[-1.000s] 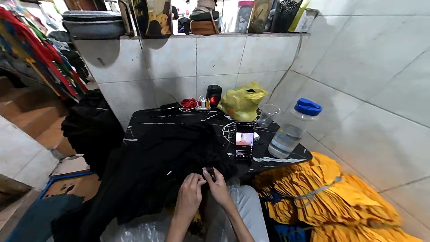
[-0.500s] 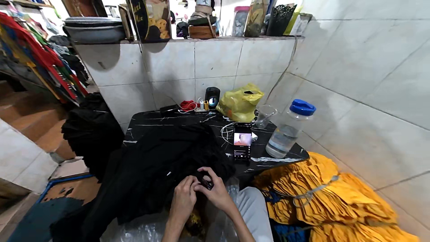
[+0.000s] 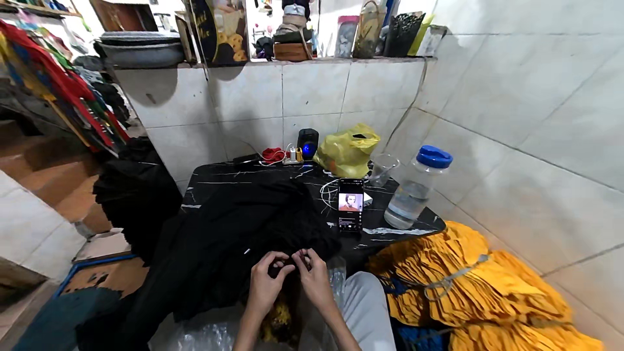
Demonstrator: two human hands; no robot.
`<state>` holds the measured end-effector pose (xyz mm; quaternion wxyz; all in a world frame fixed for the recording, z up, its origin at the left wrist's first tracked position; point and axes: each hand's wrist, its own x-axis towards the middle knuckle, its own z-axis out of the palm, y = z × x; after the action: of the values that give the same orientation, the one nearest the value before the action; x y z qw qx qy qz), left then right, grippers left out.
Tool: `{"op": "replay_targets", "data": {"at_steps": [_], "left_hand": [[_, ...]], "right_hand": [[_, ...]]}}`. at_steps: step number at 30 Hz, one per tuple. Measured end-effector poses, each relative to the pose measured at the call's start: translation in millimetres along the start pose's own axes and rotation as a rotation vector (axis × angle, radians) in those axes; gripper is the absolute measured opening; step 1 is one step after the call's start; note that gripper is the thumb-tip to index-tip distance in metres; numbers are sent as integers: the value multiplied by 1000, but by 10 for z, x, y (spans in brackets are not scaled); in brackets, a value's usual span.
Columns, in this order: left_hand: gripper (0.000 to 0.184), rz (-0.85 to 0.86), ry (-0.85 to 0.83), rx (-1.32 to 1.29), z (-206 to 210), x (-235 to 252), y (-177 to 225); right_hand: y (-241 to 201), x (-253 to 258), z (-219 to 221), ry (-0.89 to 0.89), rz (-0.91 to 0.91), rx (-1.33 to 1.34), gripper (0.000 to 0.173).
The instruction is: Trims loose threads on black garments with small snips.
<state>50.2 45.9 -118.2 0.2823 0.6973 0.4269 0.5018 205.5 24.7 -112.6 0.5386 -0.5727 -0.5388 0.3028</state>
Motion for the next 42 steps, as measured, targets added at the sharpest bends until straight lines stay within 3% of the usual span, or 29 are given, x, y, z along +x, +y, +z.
{"op": "replay_targets", "data": {"at_steps": [5,11,14,17,20,23,28,35,39,42], "left_hand": [[44,-115,-30,44,39,-36,76],[19,-123,187,-110,88,8,23],[14,-167,194,-111,84,58,38],[24,-150,165,-132,42,112,32],[22,-135,41,-312,-62,129,75],[36,-258,-2,-521,-158,141,109],[37,-292,-74,-583,-248,108,42],[48,-304,-13,-626,-203,43,52],[49,-280,-17,-657,-227,27,36],[43,-241,-5,-604,-216,15,32]], "right_hand": [[4,108,-52,-140,21,76,25],[20,139,-123,-303,0,126,36],[18,127,-109,-282,-4,102,35],[-82,38,-69,-205,-55,-81,27],[-209,-78,-42,-203,-123,-178,21],[-189,-162,61,-174,-108,-53,19],[-211,-169,198,-82,67,22,47],[-227,-178,215,-63,55,55,17],[-136,-249,187,-76,5,151,16],[-103,-238,124,-116,26,-30,22]]}}
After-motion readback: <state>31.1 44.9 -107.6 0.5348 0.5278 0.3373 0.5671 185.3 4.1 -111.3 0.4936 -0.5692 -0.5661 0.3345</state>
